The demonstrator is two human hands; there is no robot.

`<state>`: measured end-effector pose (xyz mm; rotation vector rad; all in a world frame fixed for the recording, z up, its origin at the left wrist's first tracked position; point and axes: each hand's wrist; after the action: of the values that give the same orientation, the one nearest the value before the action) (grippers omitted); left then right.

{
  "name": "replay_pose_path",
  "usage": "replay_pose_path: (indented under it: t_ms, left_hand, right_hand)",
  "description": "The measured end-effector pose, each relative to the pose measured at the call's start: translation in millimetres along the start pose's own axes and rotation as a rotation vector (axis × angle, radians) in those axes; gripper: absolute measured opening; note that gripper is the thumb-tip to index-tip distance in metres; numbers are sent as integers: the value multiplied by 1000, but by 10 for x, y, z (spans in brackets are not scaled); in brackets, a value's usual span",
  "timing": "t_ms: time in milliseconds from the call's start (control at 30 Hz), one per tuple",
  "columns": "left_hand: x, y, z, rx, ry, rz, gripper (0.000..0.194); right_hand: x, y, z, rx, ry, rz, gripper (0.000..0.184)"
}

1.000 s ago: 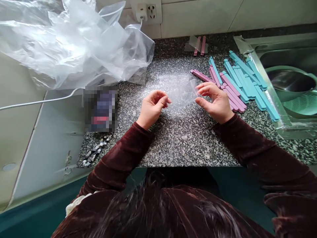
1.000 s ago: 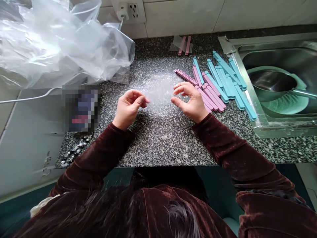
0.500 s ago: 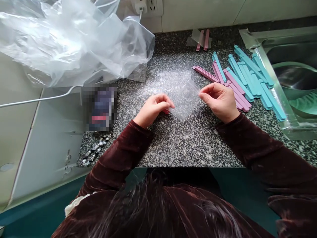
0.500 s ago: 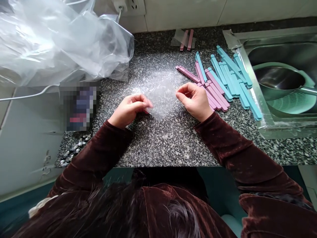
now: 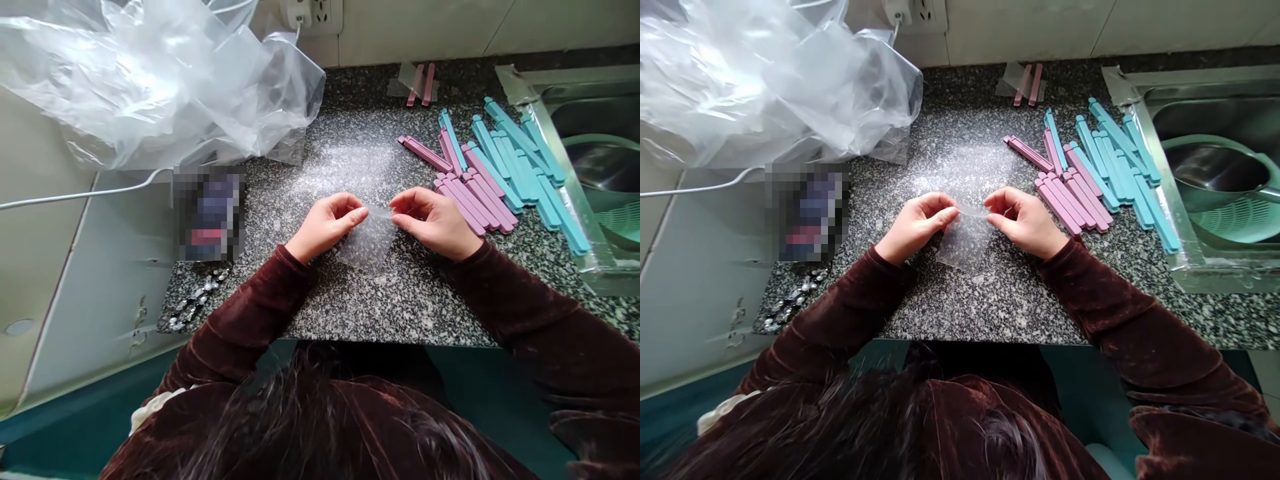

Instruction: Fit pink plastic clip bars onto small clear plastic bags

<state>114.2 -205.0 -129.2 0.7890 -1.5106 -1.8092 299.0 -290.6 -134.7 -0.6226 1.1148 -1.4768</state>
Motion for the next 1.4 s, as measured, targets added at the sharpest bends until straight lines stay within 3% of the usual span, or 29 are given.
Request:
replay_pose_path:
  t_ms: [367,900,1400]
  left_hand:
    - [19,-5,-34,-67,86,-45,18]
    - [20,-25,-60,-77,121,-24,19]
    - [38,-2,-92,-116,2,-17,19]
  right_hand:
    - [18,-77,-9,111,-97,32,16]
    - [26,-71,-27,82,-76,-3,22]
    - [39,-104,-52,106,-83,11,21]
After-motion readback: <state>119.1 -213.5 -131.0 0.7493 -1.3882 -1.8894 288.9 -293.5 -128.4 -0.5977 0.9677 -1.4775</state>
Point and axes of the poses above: each hand's wrist, its own x-axis away from the middle knuckle, its own z-axis out of the back of the hand, y = z × x, and after that the axes turned 7 degrees about y, right-handed
